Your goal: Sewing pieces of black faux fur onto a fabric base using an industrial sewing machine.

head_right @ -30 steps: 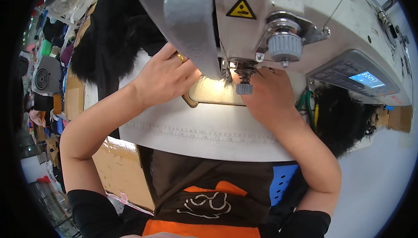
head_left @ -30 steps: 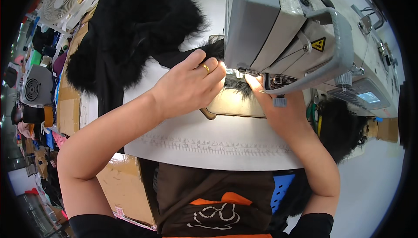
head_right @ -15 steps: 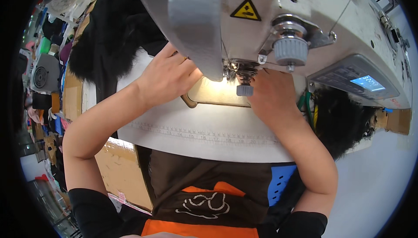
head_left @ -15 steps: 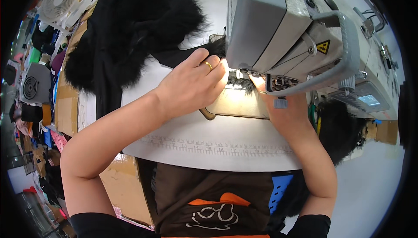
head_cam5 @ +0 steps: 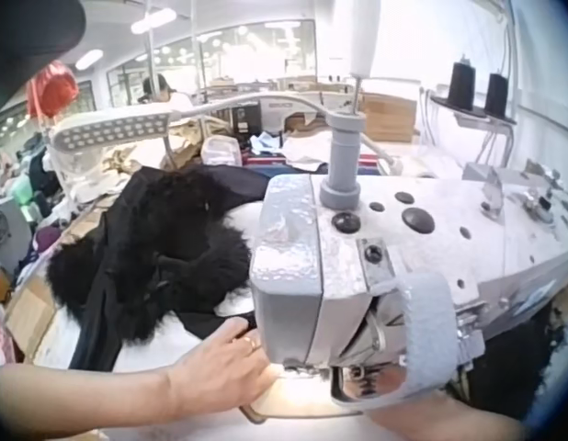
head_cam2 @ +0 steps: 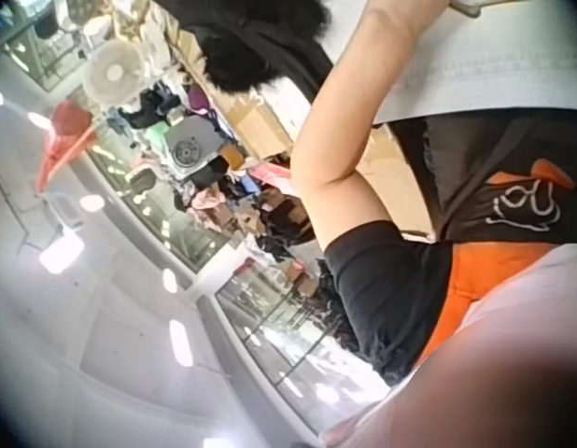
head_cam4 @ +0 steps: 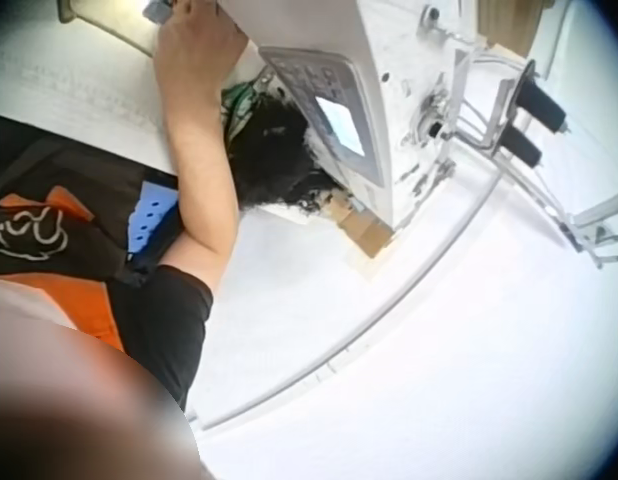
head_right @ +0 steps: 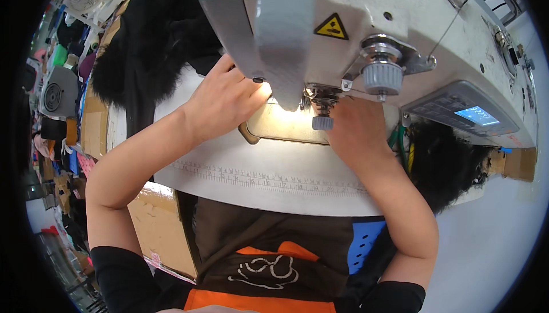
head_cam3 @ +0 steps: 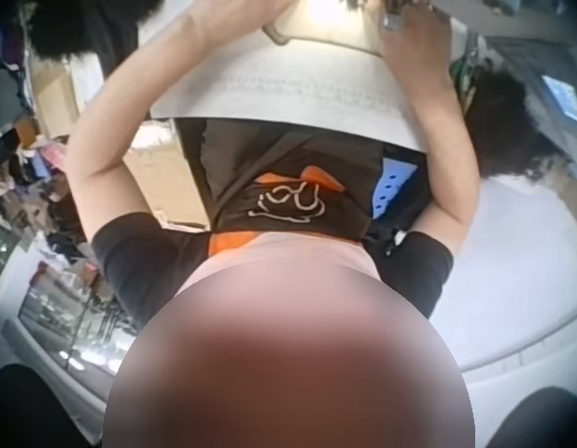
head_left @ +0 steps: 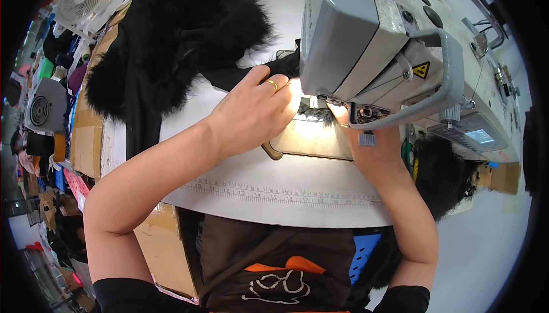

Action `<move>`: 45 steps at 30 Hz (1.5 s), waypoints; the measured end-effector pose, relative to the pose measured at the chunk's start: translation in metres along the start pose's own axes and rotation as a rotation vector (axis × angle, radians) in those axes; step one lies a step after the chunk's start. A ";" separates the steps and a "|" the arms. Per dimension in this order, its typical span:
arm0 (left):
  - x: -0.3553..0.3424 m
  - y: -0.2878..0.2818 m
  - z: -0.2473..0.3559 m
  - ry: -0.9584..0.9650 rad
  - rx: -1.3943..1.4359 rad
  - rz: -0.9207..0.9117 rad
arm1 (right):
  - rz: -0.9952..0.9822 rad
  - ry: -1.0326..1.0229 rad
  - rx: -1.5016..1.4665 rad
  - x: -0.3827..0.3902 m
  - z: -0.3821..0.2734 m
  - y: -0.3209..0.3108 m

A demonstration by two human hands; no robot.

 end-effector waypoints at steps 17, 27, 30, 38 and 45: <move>-0.004 0.004 -0.005 -0.028 0.000 -0.050 | -0.056 -0.012 0.078 0.016 0.011 0.016; -0.004 0.003 -0.004 -0.007 -0.009 0.026 | -0.026 -0.018 0.125 0.014 0.009 0.012; -0.003 -0.005 0.006 0.038 0.015 0.047 | -0.213 0.146 -0.027 0.012 0.017 0.015; 0.000 -0.035 0.034 0.109 0.336 0.131 | -0.290 -0.148 -0.207 0.011 -0.020 -0.007; -0.008 -0.036 -0.001 0.076 0.595 -0.133 | -0.268 -0.242 -0.397 0.003 -0.030 -0.009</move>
Point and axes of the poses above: each hand's wrist, its own x-axis away from the middle knuckle, its own y-axis out of the palm, z = x × y, the point moved 6 cm from there along -x, towards the middle knuckle, and after that the axes turned 6 degrees about -y, right-handed, at the moved point
